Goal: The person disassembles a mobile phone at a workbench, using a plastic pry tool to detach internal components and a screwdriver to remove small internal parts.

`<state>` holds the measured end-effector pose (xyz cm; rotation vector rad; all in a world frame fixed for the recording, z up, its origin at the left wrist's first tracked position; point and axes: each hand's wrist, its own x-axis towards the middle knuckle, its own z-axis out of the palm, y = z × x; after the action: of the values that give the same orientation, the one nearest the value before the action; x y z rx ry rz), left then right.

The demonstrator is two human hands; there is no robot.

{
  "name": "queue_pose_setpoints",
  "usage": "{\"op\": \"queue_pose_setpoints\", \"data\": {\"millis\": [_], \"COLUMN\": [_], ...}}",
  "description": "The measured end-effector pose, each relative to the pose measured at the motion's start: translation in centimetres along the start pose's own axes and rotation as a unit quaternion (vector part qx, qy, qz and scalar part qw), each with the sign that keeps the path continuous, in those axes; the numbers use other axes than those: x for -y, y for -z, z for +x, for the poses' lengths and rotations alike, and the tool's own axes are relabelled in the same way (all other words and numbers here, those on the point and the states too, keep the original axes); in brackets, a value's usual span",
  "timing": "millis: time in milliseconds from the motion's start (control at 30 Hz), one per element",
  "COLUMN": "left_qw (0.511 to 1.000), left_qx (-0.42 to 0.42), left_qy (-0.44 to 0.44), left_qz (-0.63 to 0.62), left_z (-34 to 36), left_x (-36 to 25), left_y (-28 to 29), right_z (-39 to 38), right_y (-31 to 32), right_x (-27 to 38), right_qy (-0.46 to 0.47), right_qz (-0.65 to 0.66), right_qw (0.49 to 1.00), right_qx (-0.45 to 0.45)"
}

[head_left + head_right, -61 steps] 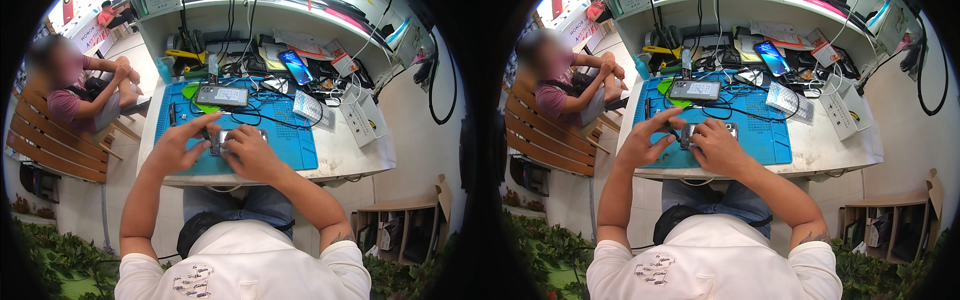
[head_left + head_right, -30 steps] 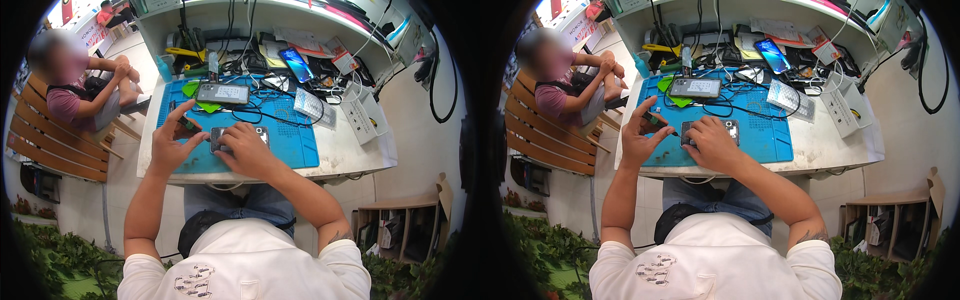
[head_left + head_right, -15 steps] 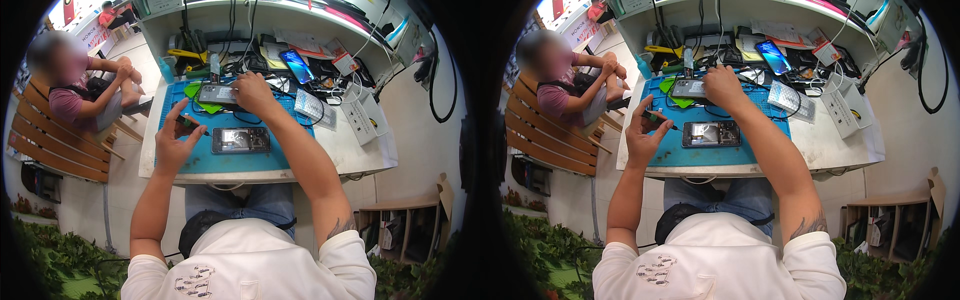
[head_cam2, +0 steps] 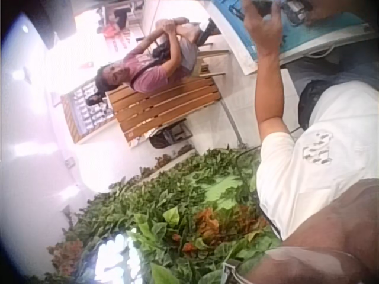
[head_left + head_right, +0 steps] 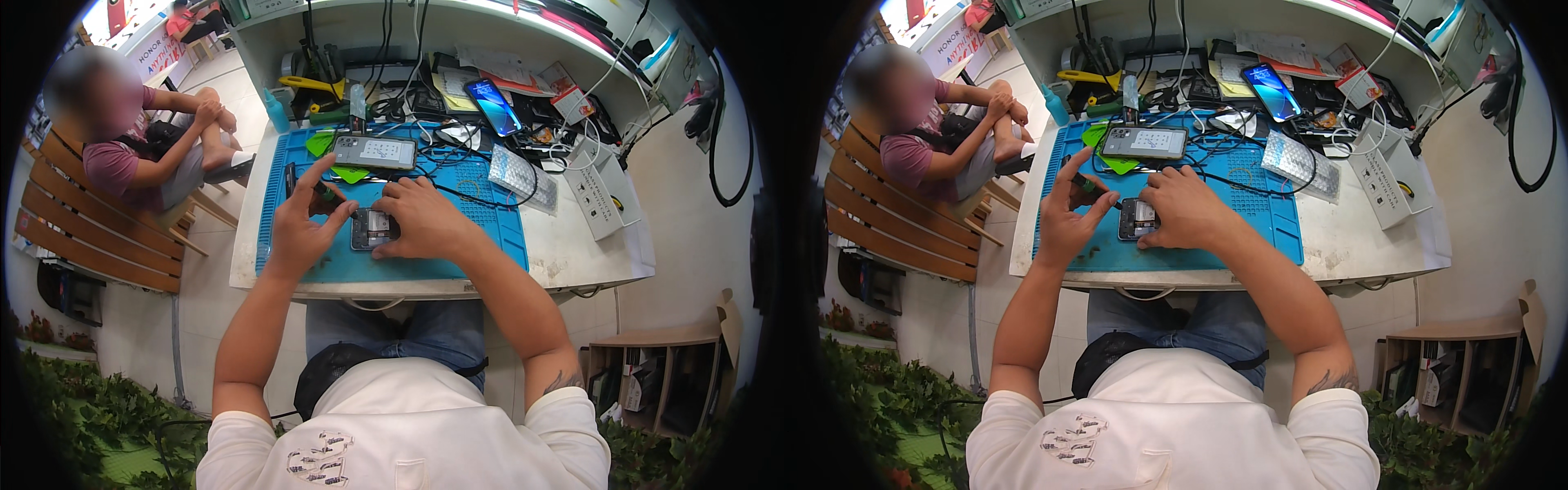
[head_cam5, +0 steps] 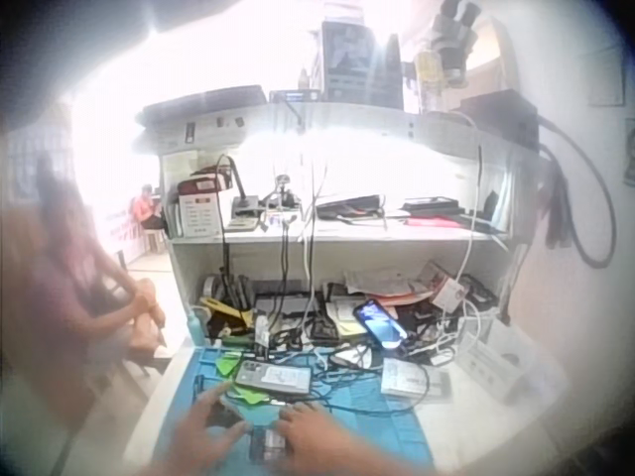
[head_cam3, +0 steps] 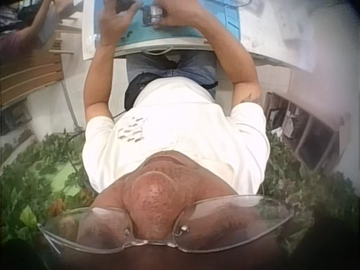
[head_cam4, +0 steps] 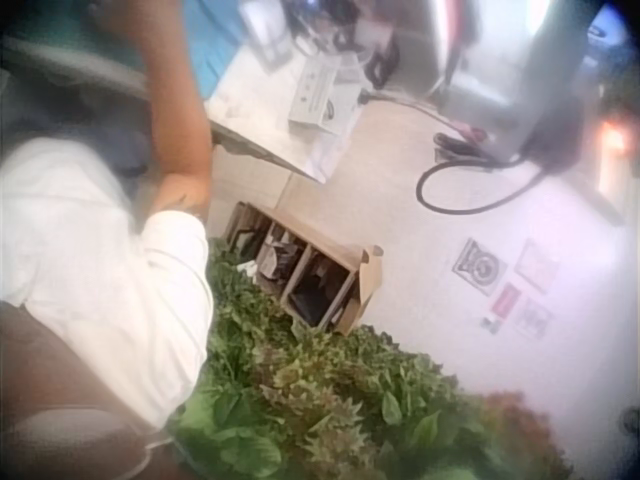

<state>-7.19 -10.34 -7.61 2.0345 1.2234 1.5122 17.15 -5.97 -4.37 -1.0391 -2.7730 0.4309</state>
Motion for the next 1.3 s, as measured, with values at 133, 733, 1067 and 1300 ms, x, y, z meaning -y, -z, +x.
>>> {"op": "queue_pose_setpoints", "data": {"millis": [133, 733, 1067, 1300], "left_qw": [1.000, 0.982, 0.979, 0.987], "left_qx": [0.008, 0.166, 0.194, 0.152], "left_qy": [-0.009, 0.022, 0.059, 0.034], "left_qz": [0.025, 0.087, 0.014, -0.038], "left_z": [0.3, 3.3, 4.1, 3.9], "left_x": [0.0, -3.2, -2.9, -3.1], "left_y": [-0.3, 1.0, 1.0, 0.3], "right_z": [0.0, -0.3, -0.6, -0.6], "right_y": [-0.6, -1.4, -1.9, -2.6], "right_x": [-0.5, -1.0, -1.2, -1.5], "right_qy": [-0.003, 0.007, 0.016, 0.013], "right_qz": [0.024, 0.035, 0.035, 0.050], "right_qw": [1.000, 0.998, 0.997, 0.995], "right_qx": [-0.015, -0.043, -0.068, -0.081]}}
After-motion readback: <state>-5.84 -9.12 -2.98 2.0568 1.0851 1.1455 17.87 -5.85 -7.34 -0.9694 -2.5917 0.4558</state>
